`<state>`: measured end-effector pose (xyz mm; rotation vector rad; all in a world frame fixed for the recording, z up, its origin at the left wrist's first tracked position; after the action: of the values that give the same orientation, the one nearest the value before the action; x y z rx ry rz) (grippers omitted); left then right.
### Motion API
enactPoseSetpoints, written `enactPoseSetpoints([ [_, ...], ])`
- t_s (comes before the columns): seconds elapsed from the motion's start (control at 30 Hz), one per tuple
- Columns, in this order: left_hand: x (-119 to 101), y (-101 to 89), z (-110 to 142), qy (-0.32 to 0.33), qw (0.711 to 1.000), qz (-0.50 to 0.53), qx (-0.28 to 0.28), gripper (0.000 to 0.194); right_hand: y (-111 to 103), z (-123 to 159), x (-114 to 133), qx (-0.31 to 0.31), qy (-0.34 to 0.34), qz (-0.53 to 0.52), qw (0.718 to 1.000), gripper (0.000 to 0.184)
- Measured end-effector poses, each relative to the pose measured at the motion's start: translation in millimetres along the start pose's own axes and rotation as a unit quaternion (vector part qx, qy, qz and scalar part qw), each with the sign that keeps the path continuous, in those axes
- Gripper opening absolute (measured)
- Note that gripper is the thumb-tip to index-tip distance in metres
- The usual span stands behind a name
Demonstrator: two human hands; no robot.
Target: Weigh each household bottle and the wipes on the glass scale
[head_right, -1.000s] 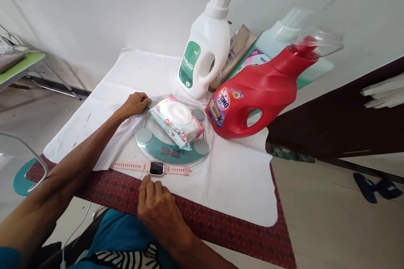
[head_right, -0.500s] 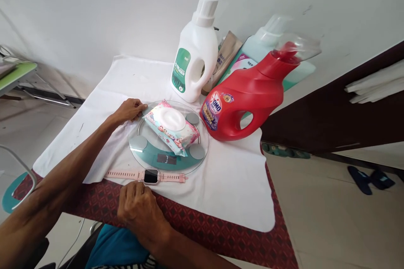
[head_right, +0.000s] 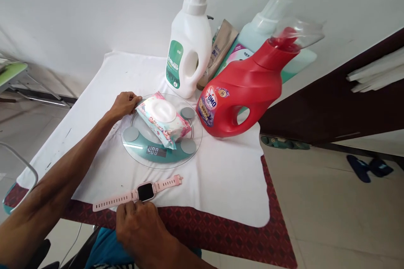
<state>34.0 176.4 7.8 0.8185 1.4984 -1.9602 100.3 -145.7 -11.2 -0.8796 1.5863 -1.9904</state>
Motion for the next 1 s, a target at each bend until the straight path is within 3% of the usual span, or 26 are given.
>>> enactPoseSetpoints([
  [0.1,3.0,-4.0,0.2,0.003,1.000,-0.024,-0.001,0.023,-5.8,-0.8,1.4,-0.061,-0.003,-0.007,0.998,0.018],
  [0.2,2.0,-7.8,0.8,0.010,0.999,-0.044,0.004,0.023,-21.2,9.0,-2.2,-0.162,0.005,-0.013,0.987,0.012],
  [0.3,-0.4,-10.9,2.0,0.017,0.998,-0.057,0.003,0.022,-37.7,38.9,-9.2,-0.259,-0.023,-0.020,0.965,0.021],
  [0.37,-0.6,-11.7,2.3,0.017,0.998,-0.064,0.000,0.022,-41.6,63.8,-25.1,-0.282,-0.001,0.001,0.959,0.026],
  [0.5,3.0,-10.4,0.9,0.009,0.997,-0.073,-0.006,0.027,-37.5,103.8,-70.8,-0.280,0.121,0.109,0.946,0.024],
  [0.63,5.4,-9.8,-0.1,0.005,0.998,-0.064,-0.019,0.023,-28.1,105.5,-92.6,-0.277,0.137,0.134,0.942,0.025],
  [0.8,9.8,-9.1,2.8,-0.012,0.999,-0.031,-0.027,0.022,-31.0,93.1,-101.1,-0.288,0.139,0.031,0.947,0.028],
  [1.0,14.5,-9.6,10.6,-0.022,0.998,-0.003,-0.054,0.024,-37.6,102.0,-105.2,-0.198,0.118,-0.164,0.959,0.030],
])
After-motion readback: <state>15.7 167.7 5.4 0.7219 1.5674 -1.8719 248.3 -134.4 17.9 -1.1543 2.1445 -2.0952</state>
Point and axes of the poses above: each hand's wrist, its own z-axis away from the middle knuckle, its own y-axis out of the palm, x = y × z, the point moved 8 cm from there along -z, towards the middle knuckle, and after that the axes turned 7 degrees about x, right-handed, at the moved point
